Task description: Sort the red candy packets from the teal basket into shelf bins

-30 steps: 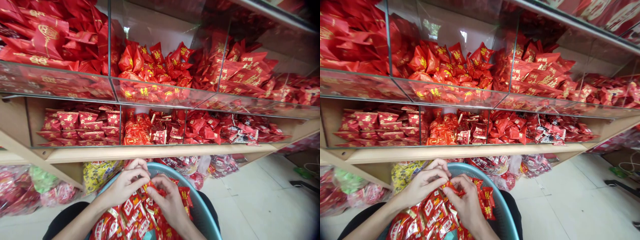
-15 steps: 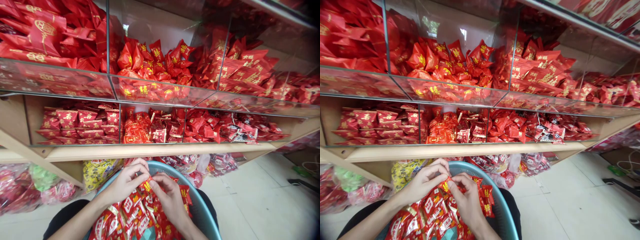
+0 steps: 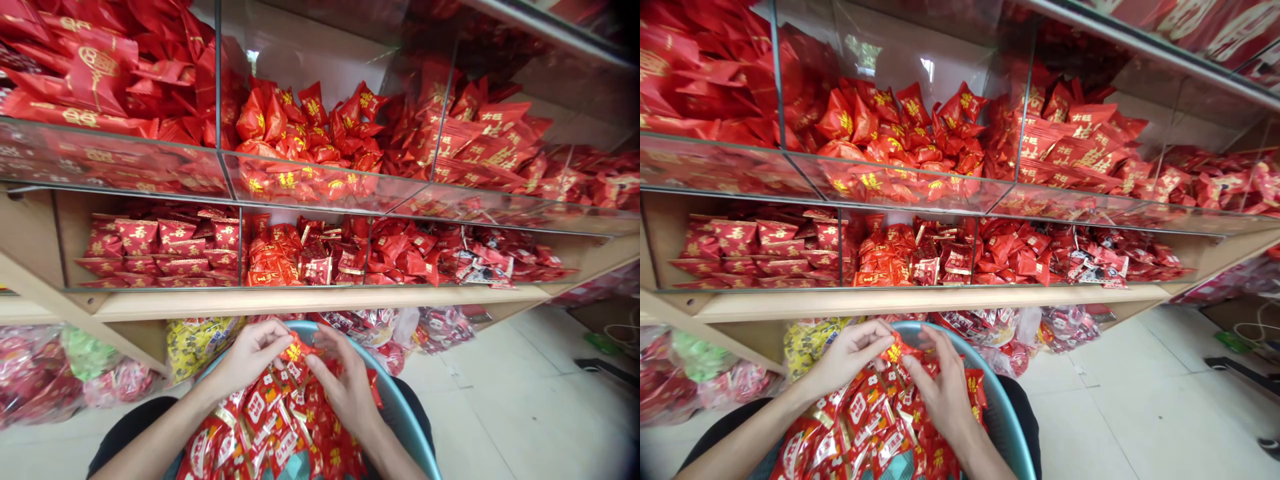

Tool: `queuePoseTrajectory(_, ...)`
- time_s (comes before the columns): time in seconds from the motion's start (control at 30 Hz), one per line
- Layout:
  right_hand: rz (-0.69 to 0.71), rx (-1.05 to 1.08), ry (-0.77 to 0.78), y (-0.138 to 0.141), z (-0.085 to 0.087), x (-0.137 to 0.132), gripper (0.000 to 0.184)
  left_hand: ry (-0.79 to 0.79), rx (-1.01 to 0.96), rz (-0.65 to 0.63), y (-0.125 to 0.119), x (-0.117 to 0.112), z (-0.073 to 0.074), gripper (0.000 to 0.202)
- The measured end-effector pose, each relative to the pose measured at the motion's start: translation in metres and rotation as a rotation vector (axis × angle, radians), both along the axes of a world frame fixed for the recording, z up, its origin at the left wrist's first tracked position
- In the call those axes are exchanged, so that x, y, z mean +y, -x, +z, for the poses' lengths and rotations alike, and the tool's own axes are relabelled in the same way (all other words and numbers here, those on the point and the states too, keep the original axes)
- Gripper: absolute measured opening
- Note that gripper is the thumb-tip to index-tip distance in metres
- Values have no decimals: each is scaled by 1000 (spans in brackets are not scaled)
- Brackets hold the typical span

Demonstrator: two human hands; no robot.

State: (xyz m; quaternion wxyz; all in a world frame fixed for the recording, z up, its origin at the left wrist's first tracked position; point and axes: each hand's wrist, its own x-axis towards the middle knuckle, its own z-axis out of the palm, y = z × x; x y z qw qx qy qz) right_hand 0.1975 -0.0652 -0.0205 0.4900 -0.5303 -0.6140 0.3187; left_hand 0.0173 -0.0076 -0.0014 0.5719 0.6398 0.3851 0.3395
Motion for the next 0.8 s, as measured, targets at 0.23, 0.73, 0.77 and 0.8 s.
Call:
queuePoseTrajectory(0.23, 59, -480, -154, 7, -3, -5, 55, 17, -27, -22, -2, 0, -7, 25)
queuePoseTrajectory(0.73, -88, -730, -83, -7, -20, 8, 40, -464, 462, 188, 30, 18, -3, 28)
queuePoseTrajectory(0.77, -74, -775, -73, -4, -20, 7, 40, -458, 505, 176, 31, 17, -4, 29)
queuePoseTrajectory(0.8, -64, -817, -63, -1, -20, 7, 39, -439, 555, 170, 33, 17, -5, 30)
